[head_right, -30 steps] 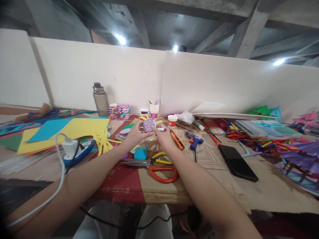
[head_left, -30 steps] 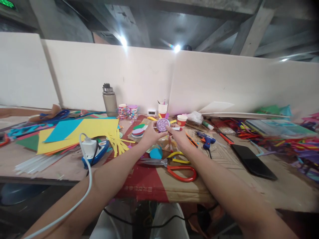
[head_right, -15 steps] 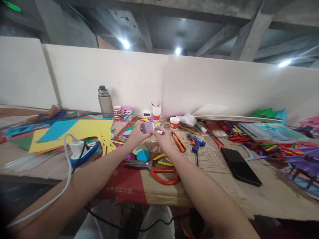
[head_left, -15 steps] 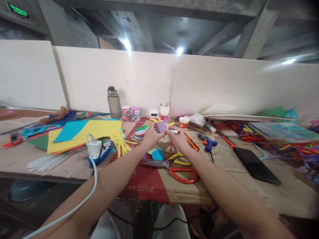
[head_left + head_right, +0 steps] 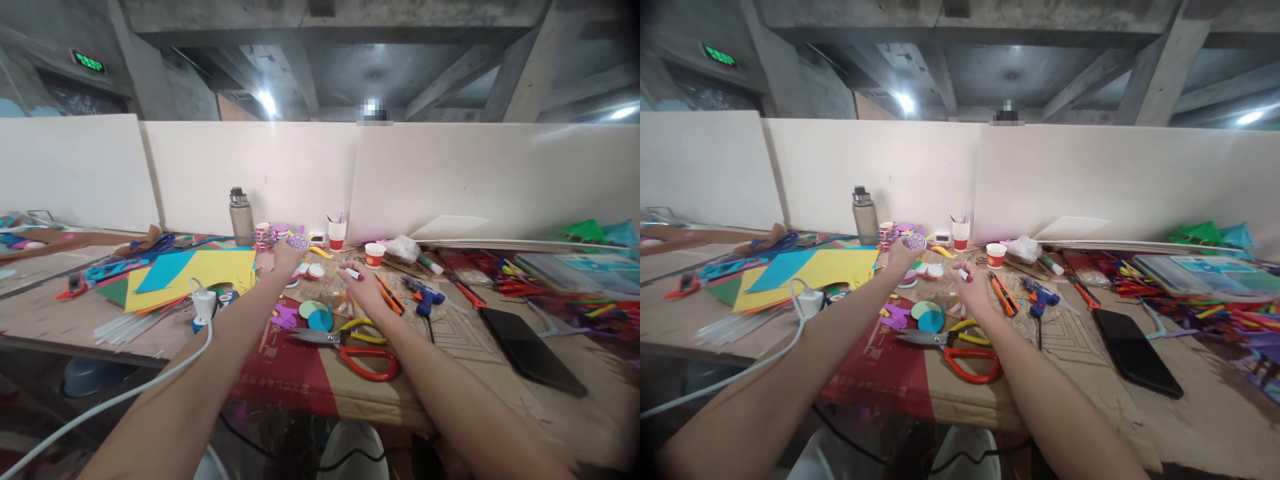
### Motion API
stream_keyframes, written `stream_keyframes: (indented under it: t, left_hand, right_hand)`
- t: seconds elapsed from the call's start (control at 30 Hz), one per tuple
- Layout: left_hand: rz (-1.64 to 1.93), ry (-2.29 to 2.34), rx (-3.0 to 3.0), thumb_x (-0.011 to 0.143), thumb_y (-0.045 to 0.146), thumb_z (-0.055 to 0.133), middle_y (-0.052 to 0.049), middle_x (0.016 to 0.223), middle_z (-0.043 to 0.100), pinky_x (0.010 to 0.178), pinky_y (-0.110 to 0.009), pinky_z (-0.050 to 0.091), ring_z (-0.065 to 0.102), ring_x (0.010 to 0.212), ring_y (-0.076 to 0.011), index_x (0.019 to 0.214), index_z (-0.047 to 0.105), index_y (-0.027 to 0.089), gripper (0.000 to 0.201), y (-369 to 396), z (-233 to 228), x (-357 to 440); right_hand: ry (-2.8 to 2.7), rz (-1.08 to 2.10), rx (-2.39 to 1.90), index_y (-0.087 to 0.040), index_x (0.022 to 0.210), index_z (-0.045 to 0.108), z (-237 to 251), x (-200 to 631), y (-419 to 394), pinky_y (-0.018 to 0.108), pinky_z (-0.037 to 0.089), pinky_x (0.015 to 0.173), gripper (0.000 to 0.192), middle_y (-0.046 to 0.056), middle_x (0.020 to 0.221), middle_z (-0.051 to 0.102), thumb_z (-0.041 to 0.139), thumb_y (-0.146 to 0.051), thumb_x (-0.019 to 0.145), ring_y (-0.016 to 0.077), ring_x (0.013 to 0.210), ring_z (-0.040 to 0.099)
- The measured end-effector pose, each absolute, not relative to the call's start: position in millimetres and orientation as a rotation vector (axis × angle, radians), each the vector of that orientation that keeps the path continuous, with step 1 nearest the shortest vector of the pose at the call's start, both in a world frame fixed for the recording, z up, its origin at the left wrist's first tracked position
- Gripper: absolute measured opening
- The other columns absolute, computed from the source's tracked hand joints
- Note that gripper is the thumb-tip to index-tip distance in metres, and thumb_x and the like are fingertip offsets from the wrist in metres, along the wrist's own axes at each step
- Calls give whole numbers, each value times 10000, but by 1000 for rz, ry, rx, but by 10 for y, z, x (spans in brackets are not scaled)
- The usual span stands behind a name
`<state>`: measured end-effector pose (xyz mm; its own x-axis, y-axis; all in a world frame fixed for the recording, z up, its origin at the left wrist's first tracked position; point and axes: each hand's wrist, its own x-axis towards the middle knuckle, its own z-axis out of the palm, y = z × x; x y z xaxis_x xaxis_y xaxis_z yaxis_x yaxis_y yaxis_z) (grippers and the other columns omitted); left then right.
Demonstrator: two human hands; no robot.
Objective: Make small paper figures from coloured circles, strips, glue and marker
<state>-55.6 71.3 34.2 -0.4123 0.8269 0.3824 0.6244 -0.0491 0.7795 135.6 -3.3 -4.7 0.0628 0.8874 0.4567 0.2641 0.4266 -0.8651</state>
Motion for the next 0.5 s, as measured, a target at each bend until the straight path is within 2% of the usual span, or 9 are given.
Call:
stream_keyframes:
  t: [0.1,0.17,0.27,0.33,0.43,0.5]
  left_hand:
    - [1452,2079,1527,625,232,803,-140,1114,681,799,-295,497,654,1026,-253,1086,589,105,524,859,444,-579]
    - [1438,2117,1520,624,256,807,-147,1070,690,759,-308,502,663,1001,-278,1049,601,102,497,985,473,-602]
    - [1422,2144,1564,641,259,791,-114,1022,709,732,-302,502,679,950,-264,1008,623,136,422,1212,484,-678]
    - [1417,2175,1582,655,271,777,-123,1044,709,747,-303,502,681,952,-256,1051,619,135,447,1371,495,-758]
    - [1395,2248,1582,659,286,772,-194,1186,665,826,-335,492,638,1093,-294,1124,601,109,526,1587,534,-903]
    - [1366,2266,1604,673,332,766,-189,1192,667,838,-336,488,632,1107,-297,1103,619,120,500,1705,563,-1004]
  right_hand:
    - [-1459,662,-1057,-192,843,663,-40,1343,-45,335,456,770,265,45,863,712,589,-422,735,208,807,615]
    - [-1448,669,-1045,-193,832,659,-43,1348,-37,332,450,771,257,43,858,708,588,-419,733,206,808,612]
    - [-1448,666,-1062,-190,833,657,-46,1364,-23,327,435,750,256,41,829,691,584,-418,741,202,779,597]
    - [-1452,678,-1080,-192,844,658,-38,1369,-28,321,427,730,254,35,811,680,580,-416,752,197,752,587]
    - [-1470,685,-1094,-202,853,659,-9,1361,-70,318,428,739,236,31,820,678,568,-405,777,199,771,592]
    - [-1488,667,-1108,-205,863,663,15,1348,-112,321,434,760,231,38,856,684,559,-399,793,208,823,602]
